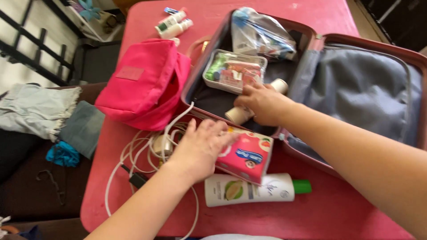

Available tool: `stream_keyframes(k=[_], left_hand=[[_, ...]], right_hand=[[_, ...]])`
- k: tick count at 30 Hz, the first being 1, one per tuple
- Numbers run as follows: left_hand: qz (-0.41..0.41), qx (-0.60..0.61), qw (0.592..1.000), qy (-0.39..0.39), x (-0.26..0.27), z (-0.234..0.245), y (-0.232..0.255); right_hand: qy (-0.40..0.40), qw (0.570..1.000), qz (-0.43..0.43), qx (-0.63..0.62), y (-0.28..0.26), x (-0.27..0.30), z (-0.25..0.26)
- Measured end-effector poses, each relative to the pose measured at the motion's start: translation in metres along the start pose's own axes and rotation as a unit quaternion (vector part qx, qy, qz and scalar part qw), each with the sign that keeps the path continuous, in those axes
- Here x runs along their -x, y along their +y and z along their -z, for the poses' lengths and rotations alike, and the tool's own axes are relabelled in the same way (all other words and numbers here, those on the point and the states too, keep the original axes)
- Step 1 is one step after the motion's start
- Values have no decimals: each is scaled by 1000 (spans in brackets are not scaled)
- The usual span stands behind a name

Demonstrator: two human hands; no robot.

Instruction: Packing clothes, undergarments, toiletries, and electronic cables into a suitcase and a pink pouch.

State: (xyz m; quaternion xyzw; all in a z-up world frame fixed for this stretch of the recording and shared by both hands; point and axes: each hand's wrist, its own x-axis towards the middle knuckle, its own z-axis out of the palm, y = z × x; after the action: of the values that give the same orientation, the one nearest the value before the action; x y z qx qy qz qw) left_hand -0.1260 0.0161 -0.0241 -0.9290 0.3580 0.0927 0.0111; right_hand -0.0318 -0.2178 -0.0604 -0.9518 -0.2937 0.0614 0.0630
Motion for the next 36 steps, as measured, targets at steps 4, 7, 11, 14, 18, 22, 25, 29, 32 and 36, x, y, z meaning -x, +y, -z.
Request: stream_keyframes(k=[4,7,11,14,18,22,25,29,32,36], left_hand=[[4,74,994,-75,10,18,1],[-6,124,992,-27,6,16,-4],[5,200,979,-30,-3,14,-10],[22,261,965,-15,-16,23,-16],[159,433,879,118,-72,-5,-36],[286,795,531,65,-175,-46,-74],[477,770,419,63,-200,-37,-73],[461,581,637,211,-228,-46,-86],[437,537,686,224,-229,-58,-93],[479,535,663,211,-226,-73,-81]], right_hand=[[-39,996,31,80,4,-3,8],[-87,985,1,148,23,7,14],[-101,968,-178,143,38,8,16],[-74,954,-279,82,53,7,4],[-33,954,-298,26,47,11,3],[-36,941,-336,27,7,20,15],[-27,938,-344,32,-12,31,-2],[48,953,-297,33,-6,43,-25],[68,956,-282,30,-7,41,-30],[46,952,-301,28,-8,33,-27]])
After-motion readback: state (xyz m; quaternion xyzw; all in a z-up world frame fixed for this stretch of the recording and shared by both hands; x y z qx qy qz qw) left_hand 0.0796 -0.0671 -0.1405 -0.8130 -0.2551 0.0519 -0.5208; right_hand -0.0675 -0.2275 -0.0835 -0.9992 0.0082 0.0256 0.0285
